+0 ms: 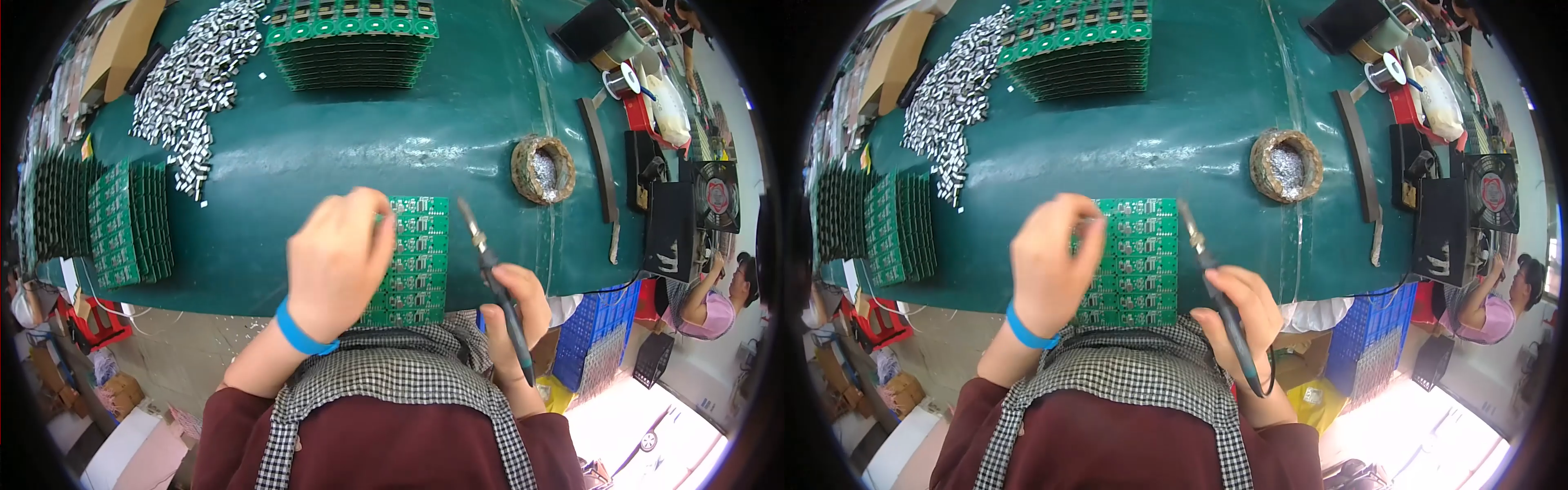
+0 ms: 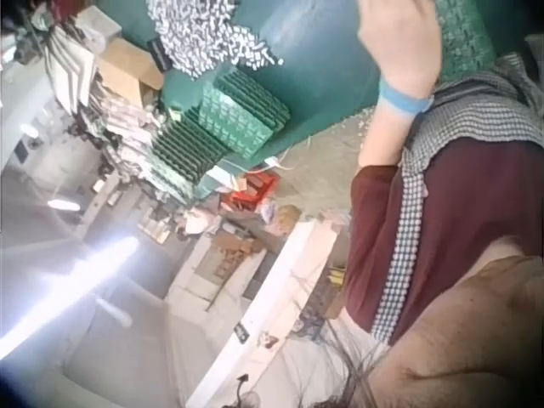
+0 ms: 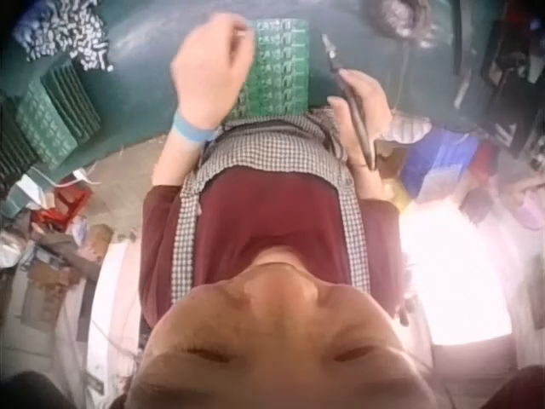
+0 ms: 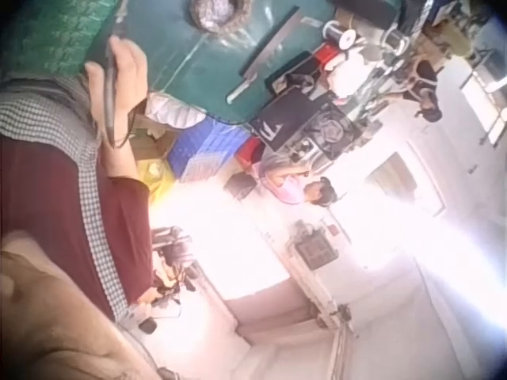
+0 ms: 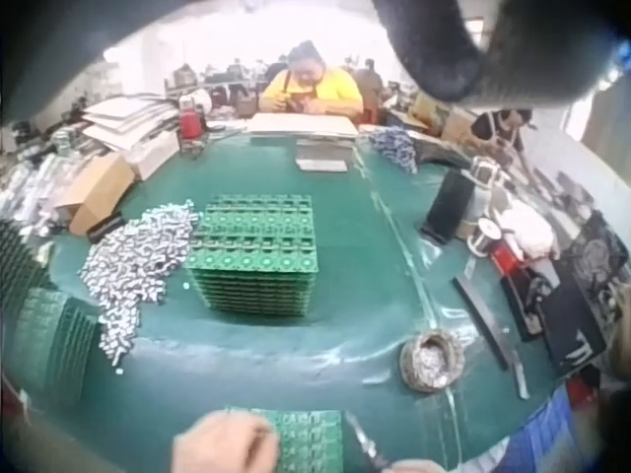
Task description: The person solders electronic components onto a printed circuit board using a soldering iron and solder wire.
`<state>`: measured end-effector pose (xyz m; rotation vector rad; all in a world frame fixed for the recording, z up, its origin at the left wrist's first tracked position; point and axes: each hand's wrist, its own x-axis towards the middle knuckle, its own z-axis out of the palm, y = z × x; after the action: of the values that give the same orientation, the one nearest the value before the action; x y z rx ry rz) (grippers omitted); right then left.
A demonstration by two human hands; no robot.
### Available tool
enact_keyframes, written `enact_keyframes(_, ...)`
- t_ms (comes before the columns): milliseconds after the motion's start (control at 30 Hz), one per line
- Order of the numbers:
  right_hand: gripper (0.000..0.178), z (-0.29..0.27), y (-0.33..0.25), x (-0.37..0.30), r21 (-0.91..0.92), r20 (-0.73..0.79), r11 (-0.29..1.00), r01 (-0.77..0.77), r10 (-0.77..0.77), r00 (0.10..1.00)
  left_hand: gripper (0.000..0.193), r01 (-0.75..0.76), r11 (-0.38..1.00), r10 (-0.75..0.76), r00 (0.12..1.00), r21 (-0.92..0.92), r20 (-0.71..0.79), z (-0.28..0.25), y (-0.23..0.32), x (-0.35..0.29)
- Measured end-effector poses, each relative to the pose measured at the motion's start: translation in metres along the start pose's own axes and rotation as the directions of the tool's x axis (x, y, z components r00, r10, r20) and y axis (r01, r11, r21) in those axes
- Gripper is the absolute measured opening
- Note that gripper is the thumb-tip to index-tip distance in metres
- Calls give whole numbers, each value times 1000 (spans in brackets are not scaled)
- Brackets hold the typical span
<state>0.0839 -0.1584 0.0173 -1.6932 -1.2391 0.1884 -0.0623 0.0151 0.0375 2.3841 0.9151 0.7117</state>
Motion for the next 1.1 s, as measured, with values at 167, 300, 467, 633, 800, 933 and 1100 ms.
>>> enact_keyframes(167,19,4,0,5,30,-78,983,-181,183,980,14,20,986,-4,996,-167,93,33,-2,7)
enact_keyframes(300,17,4,9,12,78,-49,995,-58,62,997,12,136,972,-93,972,-190,218,39,-1,8)
enact_keyframes(467,13,7,9,18,4,-31,997,-82,82,996,13,166,967,-125,970,-191,207,41,-2,10)
enact_keyframes(633,12,8,10,19,18,-9,997,-75,75,997,13,157,968,-118,973,-198,199,43,-3,9)
enact_keyframes(800,14,9,8,18,33,37,991,-129,128,991,15,136,975,-103,977,-176,186,45,-4,9)
enact_keyframes(933,14,9,8,20,32,34,994,-105,104,994,13,59,986,-39,991,-154,126,48,-5,10)
enact_keyframes(1100,14,12,10,20,22,22,999,-33,32,999,10,31,989,-15,994,-143,110,48,-6,8)
